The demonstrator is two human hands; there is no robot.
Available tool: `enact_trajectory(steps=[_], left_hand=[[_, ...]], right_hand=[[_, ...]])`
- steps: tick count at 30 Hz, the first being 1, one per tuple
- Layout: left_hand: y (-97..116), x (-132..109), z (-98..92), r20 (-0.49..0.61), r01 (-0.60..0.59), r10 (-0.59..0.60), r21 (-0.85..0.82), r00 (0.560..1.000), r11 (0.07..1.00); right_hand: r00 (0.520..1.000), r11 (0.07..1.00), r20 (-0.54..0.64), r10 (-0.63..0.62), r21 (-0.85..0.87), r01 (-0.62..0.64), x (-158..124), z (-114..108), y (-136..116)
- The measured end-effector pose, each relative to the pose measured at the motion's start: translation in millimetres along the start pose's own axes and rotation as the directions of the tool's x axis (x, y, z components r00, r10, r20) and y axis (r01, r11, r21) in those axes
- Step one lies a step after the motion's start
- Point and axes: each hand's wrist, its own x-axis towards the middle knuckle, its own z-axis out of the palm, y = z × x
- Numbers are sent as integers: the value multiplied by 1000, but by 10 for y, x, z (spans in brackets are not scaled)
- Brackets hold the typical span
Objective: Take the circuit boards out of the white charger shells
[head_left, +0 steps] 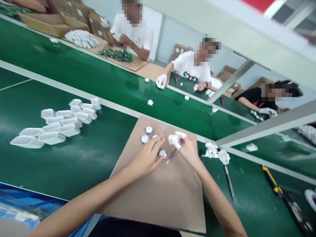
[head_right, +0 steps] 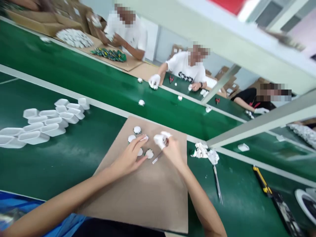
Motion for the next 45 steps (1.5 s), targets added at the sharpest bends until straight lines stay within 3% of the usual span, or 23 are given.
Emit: enact_trajectory(steps=[2, 5, 8, 11, 14, 18, 21, 25, 27, 30, 33, 35, 38, 40, 45], left_hand=[[-235, 96, -179, -43, 154, -150, 87, 988, 984], [-688, 146, -608, -200, 349, -310, 202, 930, 915], [-1163, 38, -1053, -326, 537, -446, 288, 834, 793], [-1599, -94, -1351, -357, 669, -567, 351, 743, 655], [-1986, -67, -1492, -321, 730, -662, 401, 677, 553], [-2383, 200, -1549, -194, 756, -773, 448, 604, 478], [-2554, 353, -1563, -114, 756, -822, 477, 558, 448], [-2634, 381, -1573, -95, 755, -822, 466, 561, 462], [-2597, 382, -1554, -105, 744, -791, 432, 603, 510], [-2387, 431, -1465, -123, 666, -670, 336, 732, 666], [-1970, 507, -1305, -130, 488, -471, 188, 872, 852], [-1603, 543, -1173, -134, 354, -342, 78, 930, 932], [-999, 560, -951, -118, 190, -201, -99, 973, 977], [-619, 541, -787, -91, 155, -178, -218, 980, 964], [37, 369, -377, 52, 311, -326, -473, 944, 824]], right_hand=[[995, 986, -74, 66, -145, -77, 529, -178, 103], [989, 937, -60, 137, -317, -149, 1089, -389, 201], [988, 892, 19, 154, -433, -131, 1305, -467, 252], [992, 865, 58, 116, -497, -72, 1448, -414, 225], [996, 871, 87, 3, -490, 41, 1729, -177, 55], [972, 903, 188, -137, -380, 201, 2270, 310, -254], [957, 936, 258, -131, -286, 205, 2596, 555, -369], [949, 987, 302, -90, -97, 125, 2752, 602, -321], [955, 996, 283, -84, 50, 73, 2697, 554, -248], [978, 943, 193, -76, 332, 7, 2393, 458, -130], [997, 772, 63, -51, 636, 0, 1830, 359, -50], [1000, 615, 4, -29, 788, 14, 1370, 294, -36], [1000, 408, -6, 9, 913, 2, 672, 204, -73], [999, 307, 25, 36, 951, -35, 254, 164, -119], [987, 145, 140, 76, 978, -150, -490, 187, -201]])
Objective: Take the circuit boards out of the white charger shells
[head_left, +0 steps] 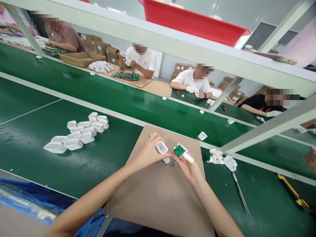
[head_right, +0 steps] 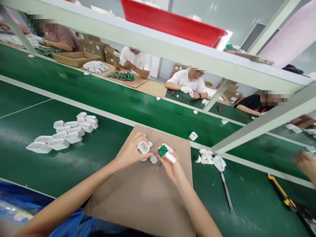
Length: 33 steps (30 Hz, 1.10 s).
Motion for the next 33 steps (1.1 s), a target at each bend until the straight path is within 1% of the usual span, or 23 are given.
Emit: enact_trajectory(steps=[3, 6, 9, 12, 13, 14, 16, 17, 18, 19, 21, 23, 25, 27, 29, 31, 33], left_hand=[[6, -187, 234, 105, 173, -156, -182, 982, 968], [-49, -333, 380, 265, 319, -236, -341, 935, 884], [-123, -458, 464, 390, 398, -231, -429, 891, 811], [-179, -578, 482, 471, 422, -179, -482, 864, 768], [-188, -613, 474, 478, 400, -155, -468, 865, 788], [-191, -641, 463, 472, 349, -123, -429, 873, 833], [-187, -675, 440, 437, 170, -34, -275, 899, 946], [-182, -679, 433, 418, 62, 21, -184, 908, 981], [-177, -678, 429, 398, -33, 73, -107, 914, 994], [-174, -671, 429, 378, -100, 115, -59, 919, 993], [-173, -654, 432, 326, -186, 177, -4, 929, 983], [-174, -638, 431, 273, -231, 214, 33, 938, 972], [-173, -628, 425, 245, -244, 222, 63, 944, 968], [-167, -621, 417, 231, -243, 219, 83, 948, 966], [-159, -616, 413, 223, -246, 221, 89, 949, 965], [-151, -612, 414, 219, -267, 245, 75, 944, 961], [-147, -613, 415, 214, -290, 272, 57, 938, 955]], right_hand=[[999, 998, 1, 41, 44, -41, -200, -29, 91], [999, 997, -19, 39, 67, -38, -249, -98, 145], [998, 998, -55, 16, 68, -13, -230, -161, 144], [995, 999, -98, -22, 42, 27, -248, -182, 104], [993, 999, -112, -37, 25, 40, -272, -177, 87], [991, 999, -126, -52, 4, 53, -304, -168, 71], [986, 996, -148, -79, -49, 72, -378, -141, 43], [984, 994, -155, -84, -80, 72, -412, -125, 33], [984, 993, -159, -77, -102, 61, -437, -111, 27], [985, 994, -166, -52, -100, 36, -451, -100, 25], [983, 998, -178, 53, -5, -55, -445, -93, 31], [968, 976, -179, 176, 158, -148, -411, -105, 41], [958, 951, -177, 227, 253, -179, -381, -122, 40], [963, 957, -177, 204, 244, -158, -377, -131, 21], [973, 971, -159, 167, 198, -135, -397, -126, -8], [980, 980, -125, 156, 146, -137, -428, -115, -28], [980, 985, -117, 158, 95, -148, -451, -104, -29]])
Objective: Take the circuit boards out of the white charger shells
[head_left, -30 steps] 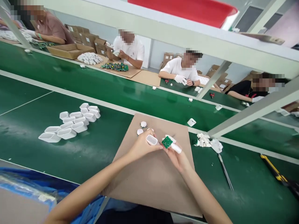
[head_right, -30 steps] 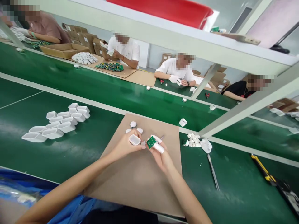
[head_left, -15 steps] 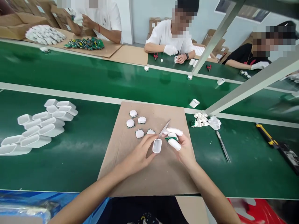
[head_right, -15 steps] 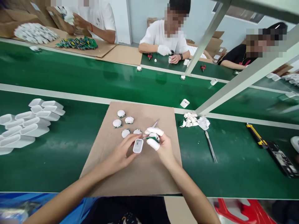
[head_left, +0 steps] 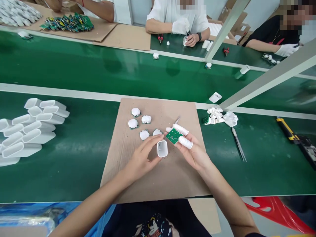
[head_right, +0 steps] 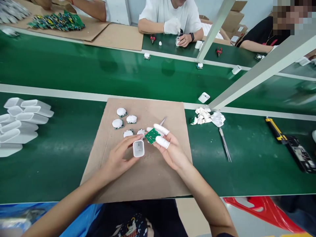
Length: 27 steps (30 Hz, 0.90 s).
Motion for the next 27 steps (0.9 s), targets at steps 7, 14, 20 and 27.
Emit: enact_trajectory(steps=[7, 14, 20, 27], left_hand=[[-15, -42, -7, -90, -25, 19, -73, 996, 997], [-9, -24, -22, -55, -101, 96, -96, 994, 990], [-8, -18, 4, -35, -136, 131, -176, 991, 975], [-25, -57, 28, -12, -104, 104, -178, 995, 979]], right_hand=[[985, 995, -149, -92, -60, 84, 31, -12, 55], [752, 569, 291, -591, -511, 645, -230, 56, 21], [487, 85, 650, -583, -548, 832, -318, 107, 62], [476, 18, 651, -592, -580, 815, -288, 94, 98]])
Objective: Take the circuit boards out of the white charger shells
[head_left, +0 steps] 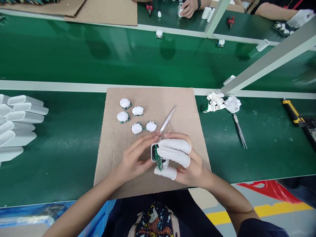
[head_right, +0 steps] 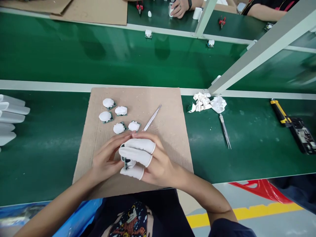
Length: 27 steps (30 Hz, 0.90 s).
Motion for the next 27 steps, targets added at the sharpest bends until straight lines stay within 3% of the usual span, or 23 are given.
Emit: enact_trajectory(steps=[8, 27], left_hand=[[-4, -15, -7, 27, 58, -57, -12, 998, 998], [-16, 14, 7, 37, 135, -133, -47, 990, 990]], right_hand=[[999, 1000, -40, 11, -3, -11, -15, 24, 6], [999, 996, -3, 53, -68, -53, 13, 29, 13]])
